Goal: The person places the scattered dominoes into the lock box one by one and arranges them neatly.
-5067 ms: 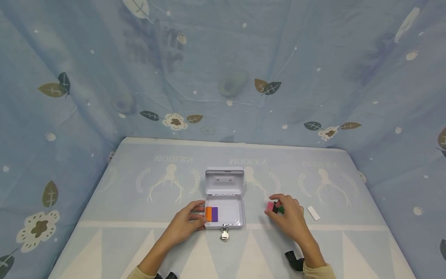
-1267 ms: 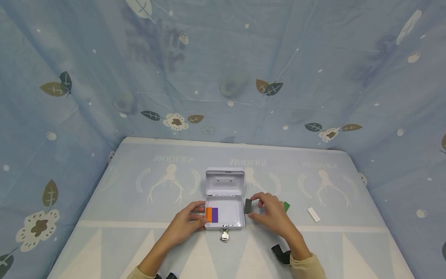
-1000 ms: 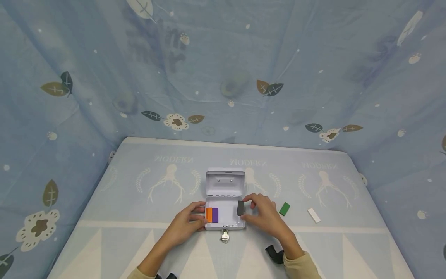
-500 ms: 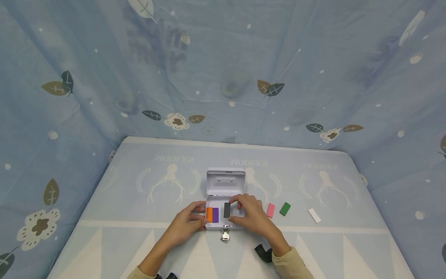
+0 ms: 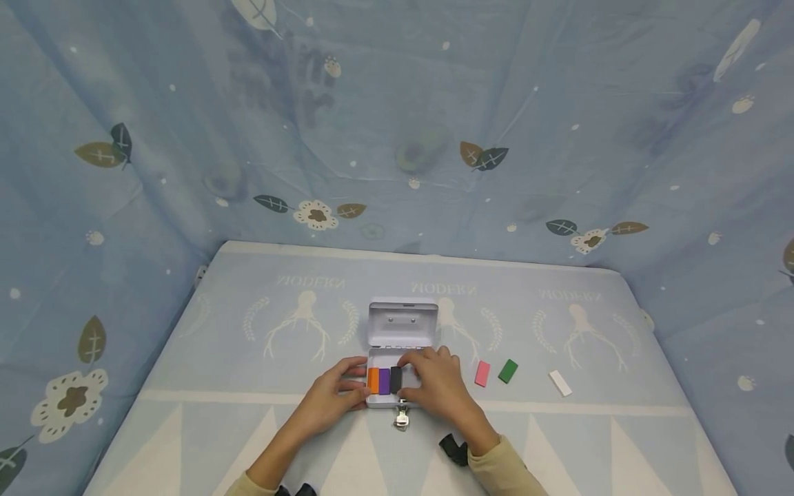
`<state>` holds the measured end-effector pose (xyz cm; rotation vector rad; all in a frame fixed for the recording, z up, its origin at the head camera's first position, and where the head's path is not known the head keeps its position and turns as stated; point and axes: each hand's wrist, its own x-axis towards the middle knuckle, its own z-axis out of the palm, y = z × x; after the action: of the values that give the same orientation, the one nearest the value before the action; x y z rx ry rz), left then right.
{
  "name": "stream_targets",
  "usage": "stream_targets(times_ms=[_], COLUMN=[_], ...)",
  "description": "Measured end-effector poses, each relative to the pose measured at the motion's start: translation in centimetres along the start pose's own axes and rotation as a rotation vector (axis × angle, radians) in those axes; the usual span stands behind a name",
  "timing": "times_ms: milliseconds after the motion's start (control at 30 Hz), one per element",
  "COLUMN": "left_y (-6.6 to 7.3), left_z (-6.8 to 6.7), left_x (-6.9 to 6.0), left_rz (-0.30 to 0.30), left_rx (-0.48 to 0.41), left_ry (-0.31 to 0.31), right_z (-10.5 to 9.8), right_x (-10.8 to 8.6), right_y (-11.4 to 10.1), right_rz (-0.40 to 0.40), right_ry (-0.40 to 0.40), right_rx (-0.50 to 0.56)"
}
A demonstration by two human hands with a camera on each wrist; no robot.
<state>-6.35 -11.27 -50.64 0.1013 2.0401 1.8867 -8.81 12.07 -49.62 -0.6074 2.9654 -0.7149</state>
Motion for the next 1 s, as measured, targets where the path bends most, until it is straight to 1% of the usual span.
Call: stream_targets(times_ms=[133, 367, 767, 867, 1000], left_y=[-0.01, 0.03, -0.02, 0.0, 0.0], left_z=[0.03, 0.01, 0.03, 0.02, -0.01], left_x=[-0.02, -0.06, 0.02, 0.05, 0.01], left_rz=[-0.004, -0.006, -0.003, -0.004, -0.005], left_rx=[-0.002, 0.009, 0.004, 0.006, 0.01], left_ry=[0.0, -0.001, -0.008, -0.005, 0.001], right_z=[0.05, -0.03, -0.16, -0.27, -0.62], right_x=[0.1, 0.34, 0.37, 0.32, 0.18], right_y=[-0.34, -0.65, -0.69, -0.61, -0.02], right_rz=[0.026, 0.041, 0.049, 0.045, 0.025], right_ry=[-0.01, -0.037, -0.056, -0.057, -0.055], right_rx=[-0.035, -0.068, -0.071, -0.04, 0.06])
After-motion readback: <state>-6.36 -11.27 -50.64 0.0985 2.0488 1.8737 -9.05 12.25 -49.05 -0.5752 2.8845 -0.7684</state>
